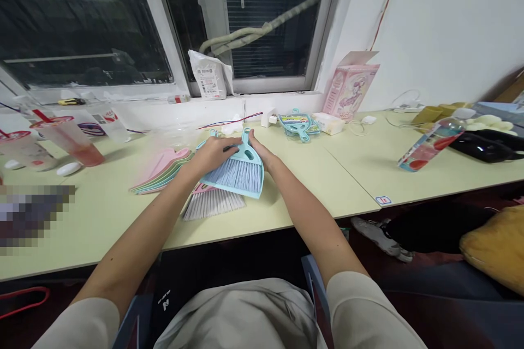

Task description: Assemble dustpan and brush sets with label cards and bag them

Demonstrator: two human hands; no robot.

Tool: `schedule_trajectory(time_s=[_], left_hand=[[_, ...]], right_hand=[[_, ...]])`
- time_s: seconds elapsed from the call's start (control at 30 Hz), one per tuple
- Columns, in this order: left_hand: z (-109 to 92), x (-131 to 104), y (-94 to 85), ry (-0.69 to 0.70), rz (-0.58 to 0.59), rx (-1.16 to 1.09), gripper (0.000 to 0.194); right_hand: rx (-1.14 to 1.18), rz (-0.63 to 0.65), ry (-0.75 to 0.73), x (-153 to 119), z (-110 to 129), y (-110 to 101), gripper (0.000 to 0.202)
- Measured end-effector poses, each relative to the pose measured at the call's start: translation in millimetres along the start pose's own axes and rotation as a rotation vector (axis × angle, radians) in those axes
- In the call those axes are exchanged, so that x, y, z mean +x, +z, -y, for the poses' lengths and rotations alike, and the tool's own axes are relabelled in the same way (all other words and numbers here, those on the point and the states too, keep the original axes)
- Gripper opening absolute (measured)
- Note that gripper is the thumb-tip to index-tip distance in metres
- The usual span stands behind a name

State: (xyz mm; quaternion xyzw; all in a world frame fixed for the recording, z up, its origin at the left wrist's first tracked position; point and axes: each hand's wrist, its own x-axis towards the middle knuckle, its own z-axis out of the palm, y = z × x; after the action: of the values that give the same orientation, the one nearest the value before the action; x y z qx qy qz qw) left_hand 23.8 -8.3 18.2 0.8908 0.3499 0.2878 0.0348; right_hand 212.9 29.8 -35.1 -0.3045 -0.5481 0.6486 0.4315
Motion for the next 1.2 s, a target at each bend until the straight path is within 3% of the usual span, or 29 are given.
schedule_trajectory(time_s=[0.13,0.23,0.37,0.5,0.87,1.2], left_hand=[[2,-6,7.3,-0.135,-0.049,-0.084,0.046],[6,-8,6.6,-0.297,-0.044,-0.155,0.044],[11,-9,1.6,-0.315,0.049,-0.190,0.020],[14,-10,1.0,-0.354,-0.037,-0.165,0.018],[12,-12,3.7,-0.450,-0.078,-0.192,0.013],[11,-10,13.2,-0.490,-0.111,-0.306,0.017]], right_hand=[[0.116,0.045,0.178,-3,-4,-3,0.035],[0.113,0.040,0.177,-6,-3,-3,0.018],[0.085,0.072,0.157,-10,4,-6,0.020],[0.043,0.097,0.134,-10,9,-10,0.026],[-0.018,-0.038,0.087,-5,4,0,0.018],[-0.024,-0.034,0.073,-1,3,-5,0.020]])
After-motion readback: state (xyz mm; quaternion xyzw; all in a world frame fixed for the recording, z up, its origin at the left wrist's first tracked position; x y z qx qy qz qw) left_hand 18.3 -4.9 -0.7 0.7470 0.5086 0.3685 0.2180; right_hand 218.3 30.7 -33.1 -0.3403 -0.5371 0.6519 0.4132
